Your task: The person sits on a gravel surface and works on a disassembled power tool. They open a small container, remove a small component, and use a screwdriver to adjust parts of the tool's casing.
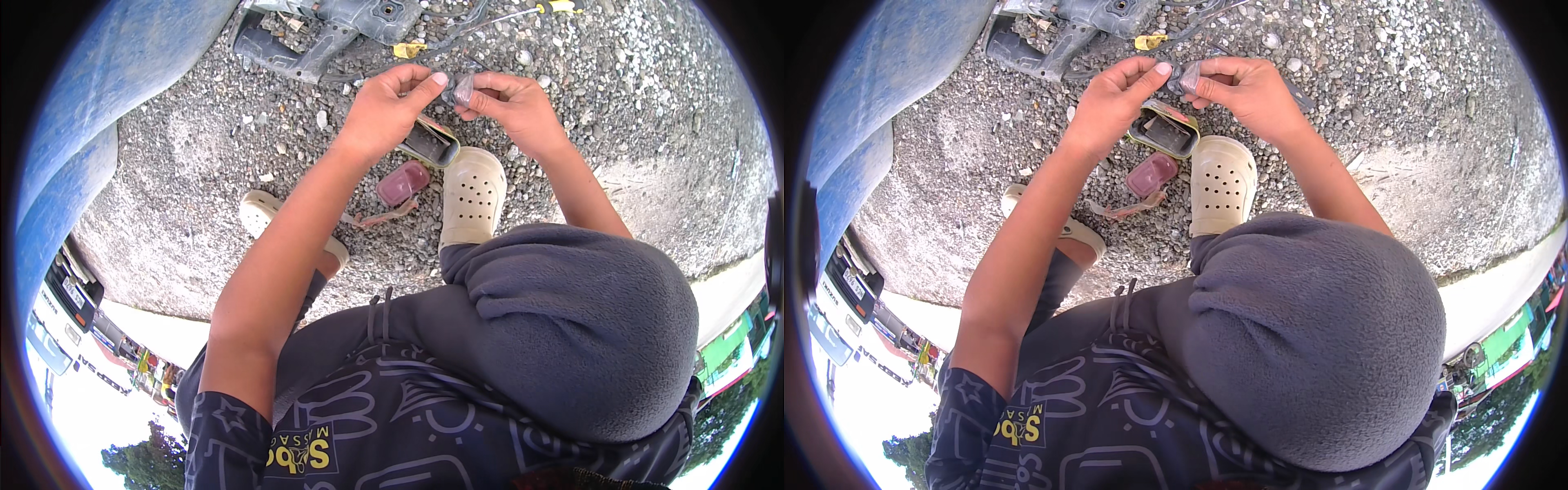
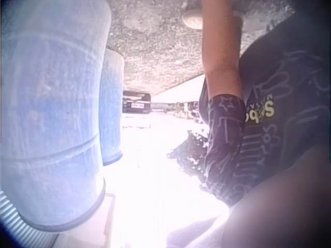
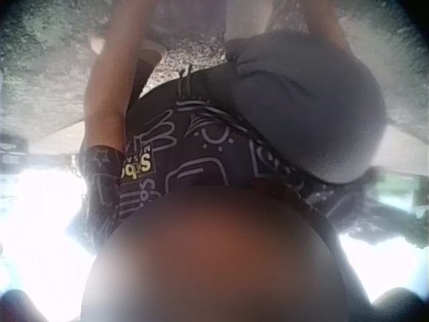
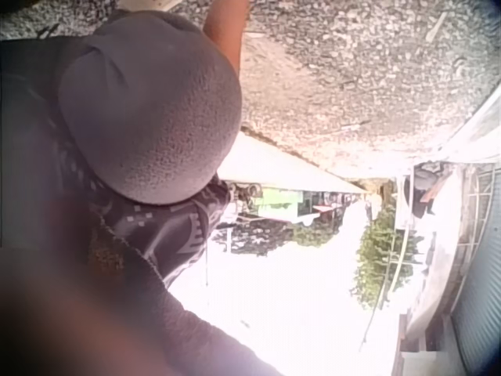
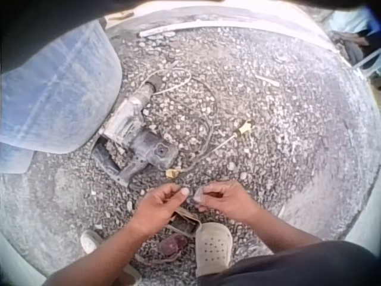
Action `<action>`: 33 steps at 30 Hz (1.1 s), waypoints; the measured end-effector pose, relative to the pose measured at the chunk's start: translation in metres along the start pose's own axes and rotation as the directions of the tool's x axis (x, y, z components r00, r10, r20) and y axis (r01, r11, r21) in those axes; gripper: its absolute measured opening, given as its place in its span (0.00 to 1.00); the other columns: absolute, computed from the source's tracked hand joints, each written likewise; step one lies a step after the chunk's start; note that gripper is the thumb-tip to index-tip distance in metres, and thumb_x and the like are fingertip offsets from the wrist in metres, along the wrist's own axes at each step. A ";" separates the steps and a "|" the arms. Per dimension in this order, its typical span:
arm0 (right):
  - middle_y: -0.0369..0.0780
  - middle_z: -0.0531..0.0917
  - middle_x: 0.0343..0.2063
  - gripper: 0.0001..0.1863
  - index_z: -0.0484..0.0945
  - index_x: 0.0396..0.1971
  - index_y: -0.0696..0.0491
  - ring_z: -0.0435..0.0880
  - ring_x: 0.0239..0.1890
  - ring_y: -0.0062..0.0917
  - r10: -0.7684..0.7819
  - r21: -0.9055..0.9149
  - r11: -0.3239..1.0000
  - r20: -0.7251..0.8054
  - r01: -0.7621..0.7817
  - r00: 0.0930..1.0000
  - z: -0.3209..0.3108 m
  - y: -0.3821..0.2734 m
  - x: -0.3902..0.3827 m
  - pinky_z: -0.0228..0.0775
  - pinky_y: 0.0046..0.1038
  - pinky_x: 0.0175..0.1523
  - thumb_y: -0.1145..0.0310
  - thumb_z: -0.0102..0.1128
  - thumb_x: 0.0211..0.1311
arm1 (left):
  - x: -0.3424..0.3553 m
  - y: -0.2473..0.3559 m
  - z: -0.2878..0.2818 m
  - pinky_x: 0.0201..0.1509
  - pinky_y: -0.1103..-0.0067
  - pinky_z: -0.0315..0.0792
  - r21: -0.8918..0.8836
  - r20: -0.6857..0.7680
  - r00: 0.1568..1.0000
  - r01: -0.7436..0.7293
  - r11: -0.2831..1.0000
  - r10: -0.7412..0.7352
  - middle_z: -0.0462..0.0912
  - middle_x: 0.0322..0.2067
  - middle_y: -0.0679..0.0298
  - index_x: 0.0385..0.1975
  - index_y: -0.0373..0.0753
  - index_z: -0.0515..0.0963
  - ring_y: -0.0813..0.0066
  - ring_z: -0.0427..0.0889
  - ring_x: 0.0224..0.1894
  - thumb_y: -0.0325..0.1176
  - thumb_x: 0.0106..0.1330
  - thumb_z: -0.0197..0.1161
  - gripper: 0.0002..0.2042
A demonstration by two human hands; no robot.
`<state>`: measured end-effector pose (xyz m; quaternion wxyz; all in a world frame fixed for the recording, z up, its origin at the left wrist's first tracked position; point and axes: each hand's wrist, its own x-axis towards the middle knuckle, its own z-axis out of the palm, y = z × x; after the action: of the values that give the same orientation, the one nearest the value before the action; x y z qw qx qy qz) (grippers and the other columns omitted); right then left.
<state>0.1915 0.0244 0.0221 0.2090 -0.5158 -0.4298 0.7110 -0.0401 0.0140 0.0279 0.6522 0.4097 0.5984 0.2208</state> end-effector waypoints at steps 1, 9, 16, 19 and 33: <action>0.42 0.90 0.42 0.19 0.85 0.53 0.61 0.91 0.42 0.27 0.024 -0.058 0.998 -0.024 -0.025 0.999 0.002 -0.003 -0.001 0.85 0.29 0.53 0.63 0.71 0.71 | 0.000 -0.001 0.001 0.45 0.83 0.72 0.016 -0.003 1.000 -0.023 1.000 0.023 0.88 0.42 0.69 0.53 0.37 0.83 0.86 0.79 0.41 0.47 0.73 0.71 0.20; 0.41 0.91 0.40 0.14 0.85 0.53 0.59 0.91 0.41 0.21 -0.196 -0.197 0.967 -0.155 0.165 0.968 0.008 -0.014 -0.011 0.83 0.24 0.47 0.68 0.68 0.72 | 0.013 -0.012 -0.003 0.59 0.77 0.73 0.019 0.065 0.998 0.002 1.000 -0.003 0.88 0.49 0.62 0.60 0.36 0.80 0.79 0.81 0.52 0.42 0.76 0.66 0.20; 0.39 0.91 0.43 0.12 0.84 0.54 0.55 0.91 0.44 0.22 -0.244 -0.425 0.887 -0.096 0.182 0.965 -0.002 -0.024 -0.016 0.83 0.26 0.49 0.70 0.64 0.75 | 0.003 0.009 0.002 0.42 0.82 0.75 0.175 0.108 0.990 -0.110 0.978 0.092 0.87 0.42 0.64 0.61 0.40 0.80 0.87 0.78 0.34 0.42 0.74 0.69 0.21; 0.37 0.90 0.43 0.11 0.84 0.51 0.55 0.90 0.45 0.22 -0.298 -0.521 0.826 -0.080 0.215 0.951 -0.004 -0.028 -0.019 0.82 0.25 0.49 0.67 0.66 0.75 | -0.003 0.021 0.005 0.31 0.83 0.72 0.288 0.134 0.974 -0.213 0.934 0.181 0.79 0.28 0.71 0.61 0.39 0.80 0.90 0.69 0.25 0.44 0.71 0.72 0.23; 0.37 0.85 0.44 0.12 0.82 0.52 0.55 0.84 0.40 0.16 -0.386 -0.037 0.922 -0.129 0.385 0.913 0.000 -0.038 -0.020 0.78 0.21 0.45 0.67 0.67 0.74 | 0.001 0.025 0.018 0.24 0.81 0.63 0.181 0.053 0.986 -0.165 0.970 0.158 0.69 0.17 0.76 0.57 0.36 0.81 0.89 0.64 0.22 0.45 0.69 0.75 0.24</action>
<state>0.1940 0.0302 0.0644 0.3707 -0.4684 -0.5118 0.6175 -0.0173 0.0233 0.0463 0.6025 0.5198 0.5685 0.2089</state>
